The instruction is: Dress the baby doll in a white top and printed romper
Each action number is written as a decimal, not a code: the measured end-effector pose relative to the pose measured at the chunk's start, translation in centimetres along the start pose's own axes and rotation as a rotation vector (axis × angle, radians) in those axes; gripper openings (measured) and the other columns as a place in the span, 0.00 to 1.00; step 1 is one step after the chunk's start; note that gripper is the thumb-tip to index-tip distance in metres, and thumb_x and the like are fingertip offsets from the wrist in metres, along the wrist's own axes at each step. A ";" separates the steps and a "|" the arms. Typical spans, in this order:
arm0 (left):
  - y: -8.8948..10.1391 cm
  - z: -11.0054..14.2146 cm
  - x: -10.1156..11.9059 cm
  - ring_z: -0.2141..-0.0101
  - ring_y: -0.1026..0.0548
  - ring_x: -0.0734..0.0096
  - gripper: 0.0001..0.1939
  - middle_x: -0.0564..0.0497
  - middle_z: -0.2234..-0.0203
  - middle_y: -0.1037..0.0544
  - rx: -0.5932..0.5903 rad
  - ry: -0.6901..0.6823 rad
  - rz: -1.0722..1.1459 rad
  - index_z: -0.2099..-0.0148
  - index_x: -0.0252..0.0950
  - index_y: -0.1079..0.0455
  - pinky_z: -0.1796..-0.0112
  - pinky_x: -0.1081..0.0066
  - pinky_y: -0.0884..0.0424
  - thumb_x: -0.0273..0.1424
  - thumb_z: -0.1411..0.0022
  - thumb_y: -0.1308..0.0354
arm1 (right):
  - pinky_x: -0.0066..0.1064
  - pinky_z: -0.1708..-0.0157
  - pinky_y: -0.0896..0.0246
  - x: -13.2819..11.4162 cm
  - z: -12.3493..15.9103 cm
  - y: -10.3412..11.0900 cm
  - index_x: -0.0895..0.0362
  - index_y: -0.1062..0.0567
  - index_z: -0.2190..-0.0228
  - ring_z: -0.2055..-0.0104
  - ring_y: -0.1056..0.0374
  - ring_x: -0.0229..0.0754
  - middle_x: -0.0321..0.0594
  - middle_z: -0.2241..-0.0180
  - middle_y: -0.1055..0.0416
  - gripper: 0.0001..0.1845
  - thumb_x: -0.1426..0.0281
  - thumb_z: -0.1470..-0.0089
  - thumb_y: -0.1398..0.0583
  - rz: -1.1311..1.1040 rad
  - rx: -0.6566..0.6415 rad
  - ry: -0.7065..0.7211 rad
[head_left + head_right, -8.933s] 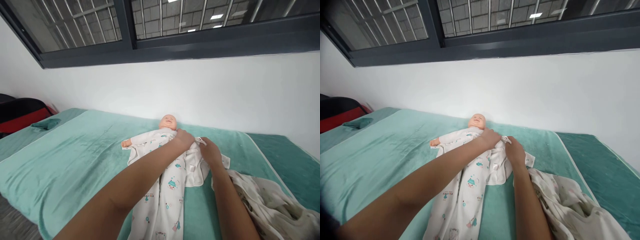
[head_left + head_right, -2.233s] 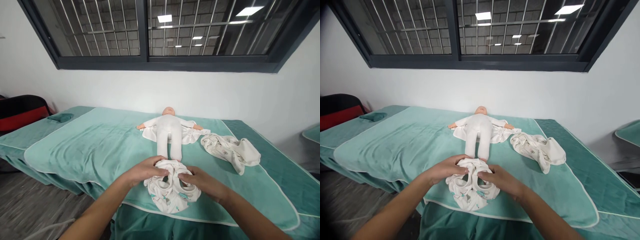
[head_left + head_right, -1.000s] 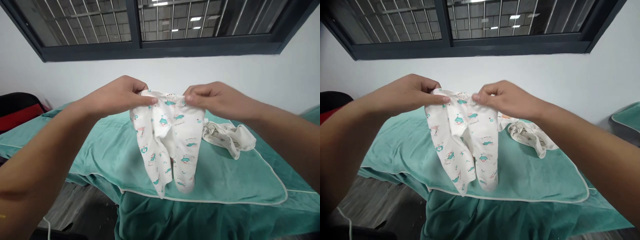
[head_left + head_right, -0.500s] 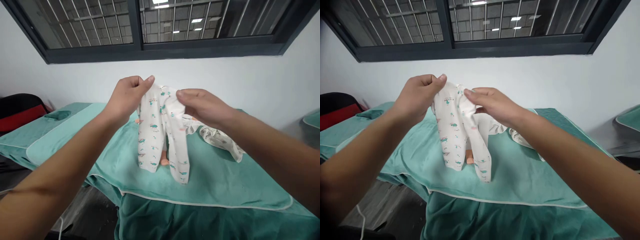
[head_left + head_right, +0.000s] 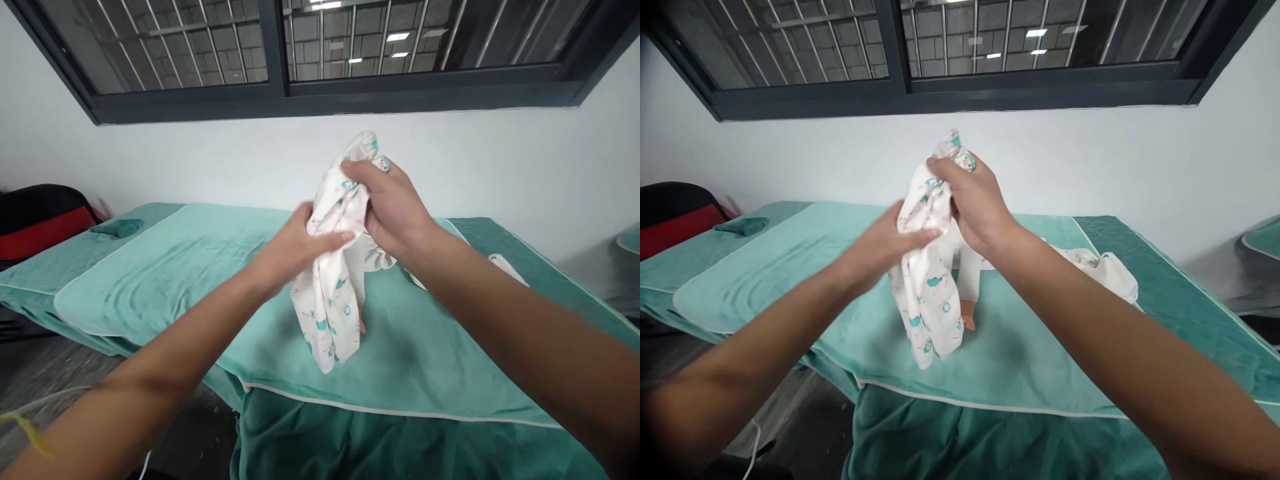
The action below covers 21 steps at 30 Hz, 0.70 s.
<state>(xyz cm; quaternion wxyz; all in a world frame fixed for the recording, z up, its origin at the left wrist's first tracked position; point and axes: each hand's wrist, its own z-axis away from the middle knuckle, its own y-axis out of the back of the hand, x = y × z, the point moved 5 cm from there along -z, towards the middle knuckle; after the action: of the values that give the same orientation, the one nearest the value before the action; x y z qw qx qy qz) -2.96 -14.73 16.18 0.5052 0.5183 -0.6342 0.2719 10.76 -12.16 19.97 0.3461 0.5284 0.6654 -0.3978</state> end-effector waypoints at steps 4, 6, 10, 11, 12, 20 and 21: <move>-1.0 1.3 -2.4 0.56 0.22 0.53 0.18 0.46 0.59 0.20 -0.030 0.143 -0.144 0.53 0.37 0.26 0.56 0.56 0.25 0.41 0.43 0.35 | 0.36 0.55 0.28 2.7 -2.0 2.7 0.54 0.31 0.67 0.60 0.30 0.42 0.36 0.67 0.29 0.08 0.66 0.44 0.36 -0.152 0.126 -0.124; 0.0 1.5 -1.9 0.52 0.24 0.54 0.19 0.46 0.53 0.22 0.166 0.031 -0.229 0.52 0.38 0.26 0.52 0.57 0.27 0.39 0.45 0.34 | 0.30 0.59 0.28 5.3 -1.5 3.9 0.55 0.30 0.67 0.64 0.31 0.38 0.36 0.68 0.29 0.03 0.71 0.43 0.38 -0.214 0.179 -0.279; 1.3 1.2 -1.5 0.55 0.25 0.62 0.19 0.49 0.55 0.24 0.331 -0.098 -0.184 0.52 0.40 0.28 0.55 0.66 0.28 0.40 0.44 0.34 | 0.23 0.73 0.32 10.5 3.5 3.3 0.59 0.26 0.68 0.73 0.33 0.34 0.39 0.72 0.29 0.04 0.77 0.43 0.42 -0.220 0.096 -0.661; 1.3 1.0 -2.1 0.60 0.25 0.64 0.18 0.51 0.61 0.24 0.322 -0.053 -0.126 0.54 0.40 0.28 0.60 0.68 0.27 0.42 0.43 0.35 | 0.24 0.74 0.32 11.4 5.2 2.6 0.61 0.25 0.68 0.75 0.33 0.34 0.41 0.73 0.28 0.04 0.77 0.45 0.41 -0.210 0.041 -0.727; 1.3 0.9 -2.8 0.66 0.26 0.67 0.17 0.52 0.67 0.25 0.317 -0.001 -0.068 0.56 0.40 0.29 0.65 0.69 0.28 0.44 0.42 0.36 | 0.25 0.75 0.32 12.1 6.9 1.7 0.62 0.24 0.68 0.75 0.33 0.35 0.42 0.73 0.28 0.04 0.77 0.46 0.40 -0.199 -0.039 -0.791; 0.6 1.1 -8.7 0.70 0.29 0.71 0.20 0.54 0.71 0.28 0.449 0.245 0.058 0.61 0.38 0.31 0.68 0.71 0.31 0.50 0.41 0.38 | 0.28 0.67 0.31 14.0 12.8 -2.2 0.56 0.26 0.62 0.69 0.26 0.37 0.41 0.64 0.23 0.10 0.63 0.38 0.43 0.085 -0.530 -0.884; 0.8 1.0 -9.4 0.70 0.29 0.70 0.20 0.54 0.71 0.27 0.432 0.283 0.059 0.59 0.37 0.30 0.67 0.70 0.30 0.49 0.41 0.38 | 0.28 0.67 0.32 14.2 12.7 -2.0 0.56 0.26 0.62 0.68 0.26 0.37 0.40 0.64 0.23 0.09 0.63 0.39 0.42 0.184 -0.538 -0.860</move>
<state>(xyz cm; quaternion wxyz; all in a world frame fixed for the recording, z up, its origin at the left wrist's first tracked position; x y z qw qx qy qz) -4.48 -11.71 7.28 0.4584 0.5521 -0.4992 0.4857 6.49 -17.71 2.13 0.7456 0.2659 0.4924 -0.3618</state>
